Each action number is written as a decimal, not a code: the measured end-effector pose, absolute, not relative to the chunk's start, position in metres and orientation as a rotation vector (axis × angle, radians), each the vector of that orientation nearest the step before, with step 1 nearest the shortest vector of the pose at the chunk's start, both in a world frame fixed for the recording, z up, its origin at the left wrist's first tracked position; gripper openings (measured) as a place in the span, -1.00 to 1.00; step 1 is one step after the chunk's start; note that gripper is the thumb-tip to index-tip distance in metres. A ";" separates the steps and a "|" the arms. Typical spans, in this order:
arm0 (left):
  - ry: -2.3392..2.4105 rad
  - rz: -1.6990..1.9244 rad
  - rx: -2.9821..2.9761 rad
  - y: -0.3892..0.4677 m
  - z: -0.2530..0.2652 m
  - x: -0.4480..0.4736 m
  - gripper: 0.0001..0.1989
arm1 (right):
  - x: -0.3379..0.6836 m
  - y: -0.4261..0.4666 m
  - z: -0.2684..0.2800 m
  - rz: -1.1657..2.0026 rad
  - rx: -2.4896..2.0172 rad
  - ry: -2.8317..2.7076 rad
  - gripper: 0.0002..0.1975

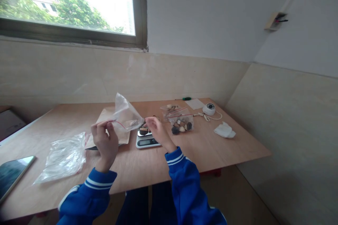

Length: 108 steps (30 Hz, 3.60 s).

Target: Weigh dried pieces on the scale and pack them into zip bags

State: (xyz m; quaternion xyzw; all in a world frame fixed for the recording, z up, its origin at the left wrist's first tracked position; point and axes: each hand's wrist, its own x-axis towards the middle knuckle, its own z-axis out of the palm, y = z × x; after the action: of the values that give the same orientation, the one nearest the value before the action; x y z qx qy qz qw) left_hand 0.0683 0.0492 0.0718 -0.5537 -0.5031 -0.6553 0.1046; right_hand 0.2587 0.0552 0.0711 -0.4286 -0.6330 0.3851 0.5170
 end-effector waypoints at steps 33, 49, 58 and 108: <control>-1.310 -2.024 -1.578 0.090 -0.032 0.061 -0.82 | 0.356 0.017 -0.039 0.267 -1.606 -1.268 -0.62; -1.492 -2.013 -1.556 0.089 -0.032 0.061 -0.74 | 0.355 0.015 -0.044 0.171 -1.628 -1.371 -0.70; -1.449 -2.018 -1.565 0.087 -0.030 0.061 -0.78 | 0.354 0.014 -0.043 0.156 -1.621 -1.374 -0.72; -1.355 -2.050 -1.549 0.087 -0.029 0.063 -0.79 | 0.333 0.058 0.034 0.938 -1.492 -1.045 -0.62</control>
State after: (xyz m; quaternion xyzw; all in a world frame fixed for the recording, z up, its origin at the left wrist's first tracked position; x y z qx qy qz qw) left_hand 0.0633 0.0875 -0.0293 -0.5296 -0.4631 -0.7008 0.1180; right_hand 0.3328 0.0580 0.0345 -0.6221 -0.4358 0.3912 0.5196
